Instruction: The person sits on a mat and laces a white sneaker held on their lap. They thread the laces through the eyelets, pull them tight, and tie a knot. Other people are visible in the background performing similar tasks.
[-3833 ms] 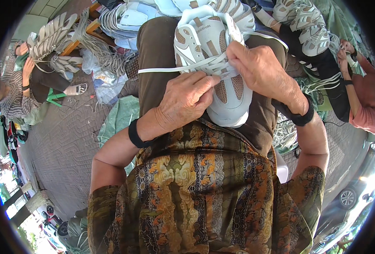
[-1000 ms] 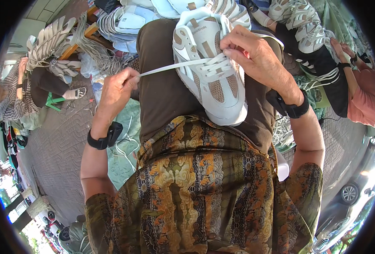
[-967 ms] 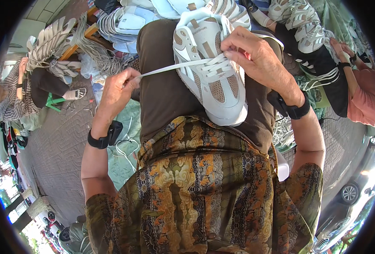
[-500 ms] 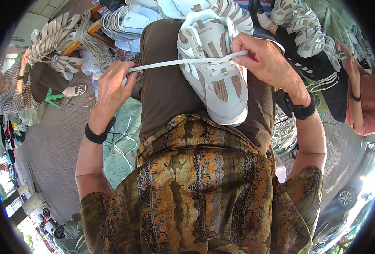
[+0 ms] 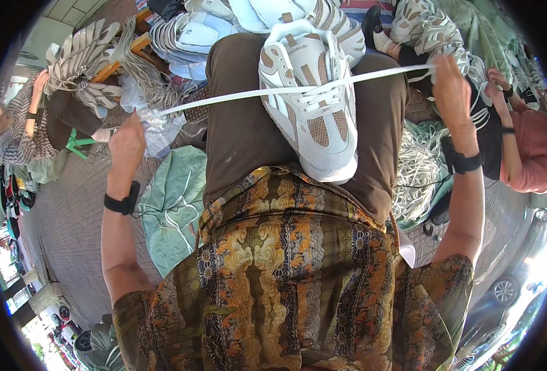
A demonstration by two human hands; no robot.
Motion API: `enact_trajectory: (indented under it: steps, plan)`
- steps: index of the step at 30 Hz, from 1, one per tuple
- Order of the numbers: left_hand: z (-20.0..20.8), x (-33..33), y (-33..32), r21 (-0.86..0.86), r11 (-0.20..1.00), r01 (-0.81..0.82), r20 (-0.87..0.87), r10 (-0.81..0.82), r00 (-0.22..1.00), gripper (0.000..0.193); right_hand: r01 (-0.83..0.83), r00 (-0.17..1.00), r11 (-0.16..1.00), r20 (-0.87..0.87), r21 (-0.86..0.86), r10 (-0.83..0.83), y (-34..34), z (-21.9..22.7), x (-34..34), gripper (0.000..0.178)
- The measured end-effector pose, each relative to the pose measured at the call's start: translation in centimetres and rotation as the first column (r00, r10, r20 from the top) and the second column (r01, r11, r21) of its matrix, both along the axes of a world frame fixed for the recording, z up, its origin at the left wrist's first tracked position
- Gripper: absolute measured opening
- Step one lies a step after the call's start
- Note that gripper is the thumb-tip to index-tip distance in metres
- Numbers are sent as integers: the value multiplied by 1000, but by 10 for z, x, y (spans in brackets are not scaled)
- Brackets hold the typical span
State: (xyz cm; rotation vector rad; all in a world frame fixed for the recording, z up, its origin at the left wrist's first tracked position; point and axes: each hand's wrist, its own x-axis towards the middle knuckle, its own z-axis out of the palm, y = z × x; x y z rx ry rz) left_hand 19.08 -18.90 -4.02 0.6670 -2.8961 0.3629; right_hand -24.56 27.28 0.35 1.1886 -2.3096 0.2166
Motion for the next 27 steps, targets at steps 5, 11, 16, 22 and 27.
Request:
enact_trajectory:
  steps: [5, 11, 16, 22, 27]
  plan:
    - [-19, 85, -63, -22, 951, -309, 146, 309, 940, 21, 140, 990, 990, 12, 15, -140, 98, 13, -42, 22]
    - [-50, 179, -117, 49, 898, -438, 101, 432, 896, 25, 545, 826, 835, 120, 80, -551, 257, 26, -63, 33]
    - [-73, 242, -135, 78, 885, -460, 48, 457, 888, 26, 627, 777, 779, 71, -6, -625, 387, 14, -65, 21]
    - [-87, 303, -147, 147, 786, -601, -26, 610, 792, 25, 766, 640, 631, 244, -125, -729, 438, 11, -23, 28]
    - [-76, 341, -152, 106, 753, -649, -24, 654, 756, 23, 818, 575, 545, 265, -181, -774, 466, -6, -22, 32]
